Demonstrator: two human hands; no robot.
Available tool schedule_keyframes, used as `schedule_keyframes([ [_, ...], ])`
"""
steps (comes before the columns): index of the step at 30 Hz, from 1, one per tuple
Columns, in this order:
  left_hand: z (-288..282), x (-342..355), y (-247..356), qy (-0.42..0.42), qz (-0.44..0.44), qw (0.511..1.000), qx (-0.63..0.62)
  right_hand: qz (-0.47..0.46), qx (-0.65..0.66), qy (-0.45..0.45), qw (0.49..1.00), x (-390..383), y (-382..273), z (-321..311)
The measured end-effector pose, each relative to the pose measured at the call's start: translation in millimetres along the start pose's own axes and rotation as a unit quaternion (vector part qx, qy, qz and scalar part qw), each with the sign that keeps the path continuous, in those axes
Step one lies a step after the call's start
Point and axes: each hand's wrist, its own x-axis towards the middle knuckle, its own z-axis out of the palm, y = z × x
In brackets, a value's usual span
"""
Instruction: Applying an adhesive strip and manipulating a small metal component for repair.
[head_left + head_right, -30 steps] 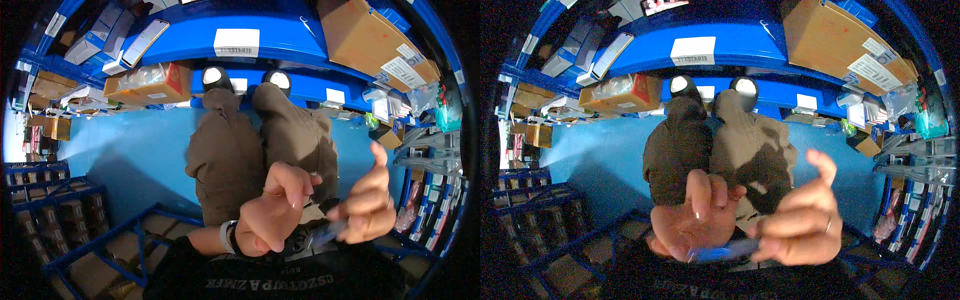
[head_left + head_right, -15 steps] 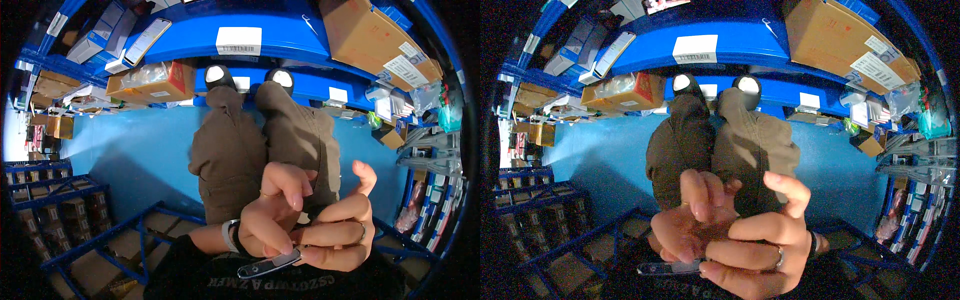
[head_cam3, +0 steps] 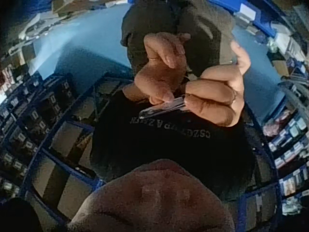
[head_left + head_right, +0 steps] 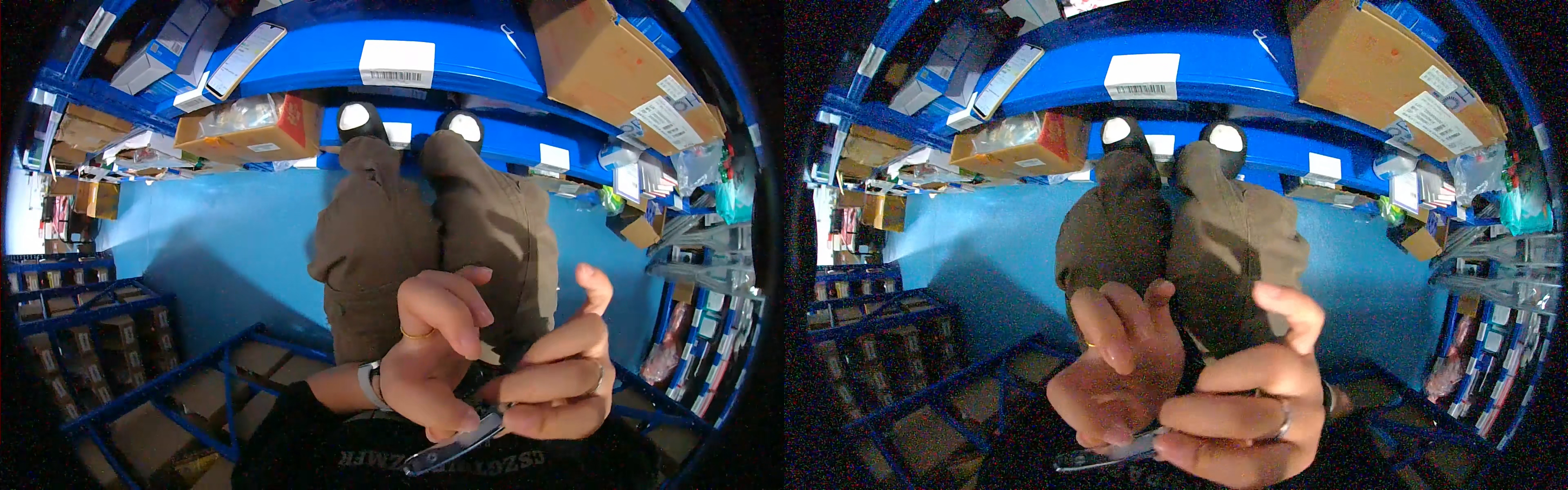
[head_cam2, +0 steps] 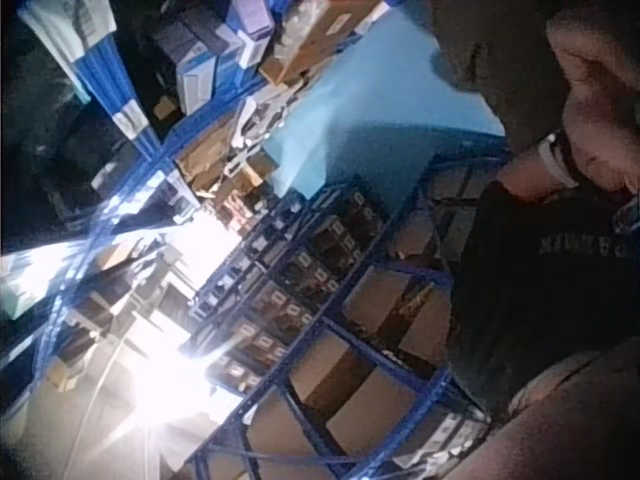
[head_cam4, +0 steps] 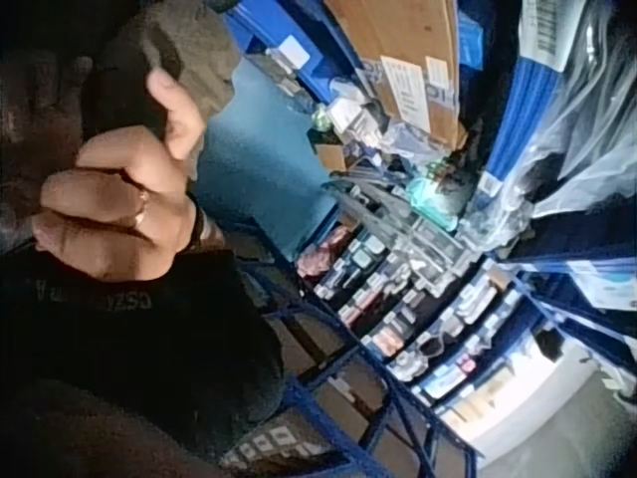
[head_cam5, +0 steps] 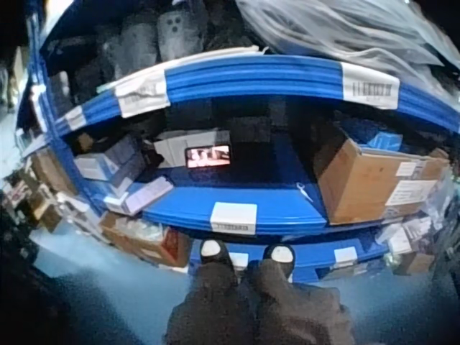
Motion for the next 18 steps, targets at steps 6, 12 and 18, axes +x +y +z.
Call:
schedule_keyframes([
  [6, -4.0, -0.7, -2.1, -0.001, -0.079, 0.986, -0.149, -0.019, 0.025, 0.025, 0.999, -5.6, 21.8, -10.6],
  [12, 19.5, -13.0, 3.9, 0.075, -0.218, 0.833, -0.504, -0.036, -0.066, 0.134, 0.988, 4.8, 10.5, 21.1],
  [18, 11.0, -13.3, -9.4, 0.029, -0.255, 0.787, -0.562, -0.08, -0.278, 0.239, 0.927, 13.2, 26.9, 46.5],
])
